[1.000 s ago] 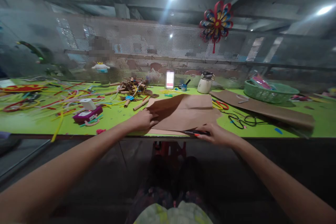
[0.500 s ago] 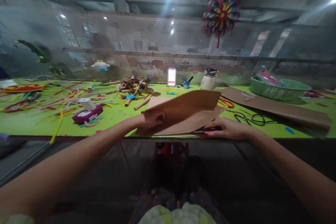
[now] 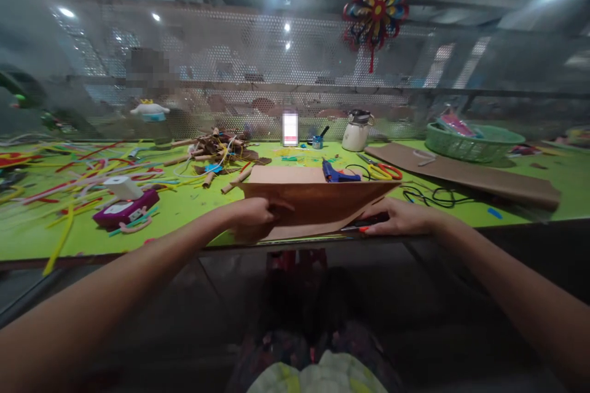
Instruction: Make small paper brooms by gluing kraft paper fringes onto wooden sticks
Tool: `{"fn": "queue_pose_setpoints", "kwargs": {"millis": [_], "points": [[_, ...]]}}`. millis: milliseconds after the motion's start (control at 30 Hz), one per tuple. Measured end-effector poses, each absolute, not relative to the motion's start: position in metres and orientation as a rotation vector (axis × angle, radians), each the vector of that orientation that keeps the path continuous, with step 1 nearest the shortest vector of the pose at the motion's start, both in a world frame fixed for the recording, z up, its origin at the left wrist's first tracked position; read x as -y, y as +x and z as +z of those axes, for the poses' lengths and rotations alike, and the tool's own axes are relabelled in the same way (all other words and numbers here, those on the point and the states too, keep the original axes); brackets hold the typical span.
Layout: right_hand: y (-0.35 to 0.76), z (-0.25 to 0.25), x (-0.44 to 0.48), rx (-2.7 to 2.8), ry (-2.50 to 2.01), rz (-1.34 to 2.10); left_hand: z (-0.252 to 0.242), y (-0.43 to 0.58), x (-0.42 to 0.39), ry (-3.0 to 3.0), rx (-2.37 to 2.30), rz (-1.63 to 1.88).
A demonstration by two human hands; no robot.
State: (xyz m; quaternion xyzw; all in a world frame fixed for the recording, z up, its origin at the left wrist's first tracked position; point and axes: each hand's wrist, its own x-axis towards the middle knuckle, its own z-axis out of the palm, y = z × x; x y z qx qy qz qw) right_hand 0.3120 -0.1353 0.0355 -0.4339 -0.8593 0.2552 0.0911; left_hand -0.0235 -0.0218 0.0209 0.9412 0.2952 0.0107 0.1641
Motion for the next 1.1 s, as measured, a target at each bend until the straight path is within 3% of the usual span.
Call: {"fn": "queue_pose_setpoints", "kwargs": {"millis": [267,600,1100], "points": [[0.313,0.026,0.126,2.492,-1.349,0.75,0.017,0.009,0.035,2.888,-0.236,0.143],[0.302,0.017,0.155,2.468,-1.29,0.468,0.004,0.012,0.038,2.633,-0.284,0.074],[0.299,0.006,0.159,2.417,-1.322,0.418,-0.004,0.013,0.029,2.667,-0.228,0.12]]}}
